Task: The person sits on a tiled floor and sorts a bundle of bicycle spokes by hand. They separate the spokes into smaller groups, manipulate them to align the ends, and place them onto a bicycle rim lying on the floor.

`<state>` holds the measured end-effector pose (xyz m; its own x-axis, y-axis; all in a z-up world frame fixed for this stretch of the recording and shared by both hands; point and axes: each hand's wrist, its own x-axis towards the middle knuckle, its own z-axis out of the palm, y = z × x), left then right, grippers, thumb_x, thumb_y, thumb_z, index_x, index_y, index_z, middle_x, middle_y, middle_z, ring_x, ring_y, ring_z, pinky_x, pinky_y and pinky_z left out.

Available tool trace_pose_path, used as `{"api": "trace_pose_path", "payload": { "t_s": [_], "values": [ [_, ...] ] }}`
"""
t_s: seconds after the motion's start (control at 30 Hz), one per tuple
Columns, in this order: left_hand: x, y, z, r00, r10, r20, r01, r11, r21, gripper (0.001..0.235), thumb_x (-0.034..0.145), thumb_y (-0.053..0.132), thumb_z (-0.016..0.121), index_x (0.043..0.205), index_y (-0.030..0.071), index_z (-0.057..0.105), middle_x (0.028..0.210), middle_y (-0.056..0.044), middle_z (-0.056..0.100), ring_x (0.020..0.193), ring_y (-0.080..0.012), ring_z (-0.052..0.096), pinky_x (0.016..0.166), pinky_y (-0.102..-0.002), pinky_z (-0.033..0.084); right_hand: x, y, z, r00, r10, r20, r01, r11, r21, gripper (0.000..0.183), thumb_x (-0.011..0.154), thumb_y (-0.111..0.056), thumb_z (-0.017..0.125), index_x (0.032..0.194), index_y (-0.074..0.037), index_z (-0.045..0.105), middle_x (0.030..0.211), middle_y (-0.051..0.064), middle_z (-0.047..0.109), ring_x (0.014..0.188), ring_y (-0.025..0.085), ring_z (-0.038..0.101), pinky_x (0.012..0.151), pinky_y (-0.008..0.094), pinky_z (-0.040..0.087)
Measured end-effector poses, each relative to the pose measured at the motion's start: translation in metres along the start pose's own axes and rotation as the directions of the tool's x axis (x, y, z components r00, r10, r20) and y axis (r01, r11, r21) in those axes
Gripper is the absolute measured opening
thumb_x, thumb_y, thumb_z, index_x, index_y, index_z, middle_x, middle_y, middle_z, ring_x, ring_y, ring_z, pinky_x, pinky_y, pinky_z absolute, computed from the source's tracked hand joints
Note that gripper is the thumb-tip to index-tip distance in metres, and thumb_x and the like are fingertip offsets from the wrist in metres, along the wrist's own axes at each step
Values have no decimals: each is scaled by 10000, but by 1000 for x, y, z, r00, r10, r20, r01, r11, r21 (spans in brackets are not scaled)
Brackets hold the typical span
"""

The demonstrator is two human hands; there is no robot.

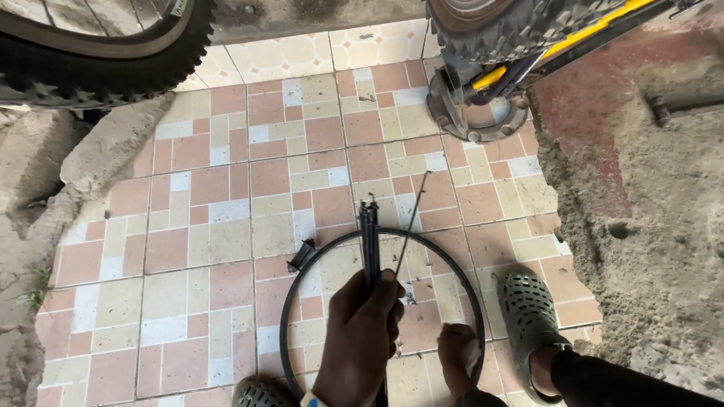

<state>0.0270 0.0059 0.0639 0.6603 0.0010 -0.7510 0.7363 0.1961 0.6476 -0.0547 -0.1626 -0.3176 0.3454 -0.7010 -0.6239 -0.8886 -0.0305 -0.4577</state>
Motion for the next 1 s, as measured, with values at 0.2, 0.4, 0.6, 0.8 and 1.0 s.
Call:
{"api": "trace_pose_path", "payload": {
  "t_s": [0.2,0.4,0.6,0.8,1.0],
  "values": [
    [6,8,-4,998,2,-67,-7,997,-79,305,1064,260,572,848,45,584,627,-63,397,539,-151,291,484,-307,197,6,3,10,994,-107,-9,107,975,193,221,851,-100,637,1012,-72,787,751,92,788,732,215,743,746,334,590],
    [23,-9,-3,1000,12,3,-11,998,-56,294,1050,252,585,840,46,584,636,-72,453,517,-145,322,459,-289,195,-15,-46,14,979,-186,-79,202,901,384,215,848,-19,679,1013,-21,817,802,111,783,733,204,733,699,320,615],
    [71,-43,-3,926,343,157,-341,939,-37,236,1010,114,576,792,29,607,590,-83,489,551,-175,422,525,-324,334,-83,-219,-75,928,-281,246,-25,611,791,391,1022,-348,590,1152,11,673,1092,183,719,987,344,703,823,514,594],
    [99,-53,12,872,395,287,-343,914,-215,229,1046,108,576,831,29,586,680,-61,489,578,-154,434,518,-288,312,-167,-324,-181,580,-626,522,63,673,737,534,1008,-480,400,1262,-56,603,1206,259,744,932,344,690,741,488,540],
    [65,-36,27,810,268,523,-237,963,-126,284,1080,246,538,904,27,583,659,-94,509,479,-134,391,410,-242,304,-192,-293,-221,590,-727,351,437,654,618,314,917,-252,641,1168,-66,667,1200,165,824,1015,288,779,827,455,617]
  ]
}}
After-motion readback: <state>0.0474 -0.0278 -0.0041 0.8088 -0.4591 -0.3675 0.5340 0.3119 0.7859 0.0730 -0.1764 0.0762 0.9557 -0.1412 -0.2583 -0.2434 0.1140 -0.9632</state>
